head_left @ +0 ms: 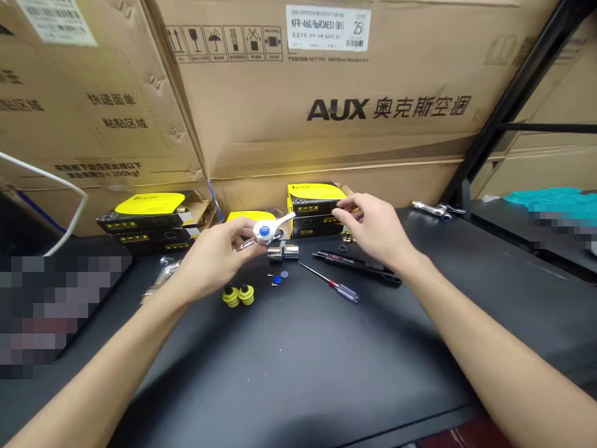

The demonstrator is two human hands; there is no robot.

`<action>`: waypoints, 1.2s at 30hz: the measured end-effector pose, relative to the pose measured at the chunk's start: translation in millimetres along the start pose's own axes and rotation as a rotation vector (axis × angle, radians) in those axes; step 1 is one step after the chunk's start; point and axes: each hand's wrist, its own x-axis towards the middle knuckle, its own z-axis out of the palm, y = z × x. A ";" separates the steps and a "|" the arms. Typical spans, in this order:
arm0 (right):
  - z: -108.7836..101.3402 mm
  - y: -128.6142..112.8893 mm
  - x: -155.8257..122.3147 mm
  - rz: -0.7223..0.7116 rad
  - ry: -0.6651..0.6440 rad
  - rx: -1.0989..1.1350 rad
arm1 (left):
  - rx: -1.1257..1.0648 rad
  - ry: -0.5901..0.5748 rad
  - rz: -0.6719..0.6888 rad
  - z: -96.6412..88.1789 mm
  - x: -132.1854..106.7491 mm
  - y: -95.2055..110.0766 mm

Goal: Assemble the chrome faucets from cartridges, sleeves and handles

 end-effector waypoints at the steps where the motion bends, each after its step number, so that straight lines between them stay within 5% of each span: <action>1: 2.7 -11.4 -4.0 -0.027 0.011 0.221 | 0.040 0.030 0.026 0.7 -1.0 2.6; 4: 15.6 -41.2 -19.2 0.060 -0.183 0.759 | 0.153 0.116 0.130 6.6 -5.0 10.8; 8: 35.5 -57.5 -33.8 0.264 -0.281 0.991 | 0.331 0.195 0.239 16.4 -8.8 18.2; 12: 45.9 -57.7 -36.8 0.168 -0.143 0.957 | 0.217 0.164 0.148 13.3 -9.2 23.6; 19: 38.6 -58.7 -34.2 -0.041 0.081 0.815 | -0.080 -0.060 0.162 0.5 -12.9 26.9; 25: 38.3 -65.6 -42.6 -0.394 0.276 0.475 | -0.177 0.038 -0.007 -0.3 -8.0 26.8; 29: 42.6 -77.1 -53.0 -0.536 0.150 0.433 | -0.198 0.159 -0.112 -2.4 -4.7 22.9; 32: 40.2 -81.2 -54.2 -0.433 0.016 0.627 | -0.212 0.200 -0.116 -2.9 -4.4 22.3; 36: 30.8 -75.7 -46.3 -0.120 -0.017 0.930 | -0.272 0.206 -0.042 -3.4 -5.9 26.9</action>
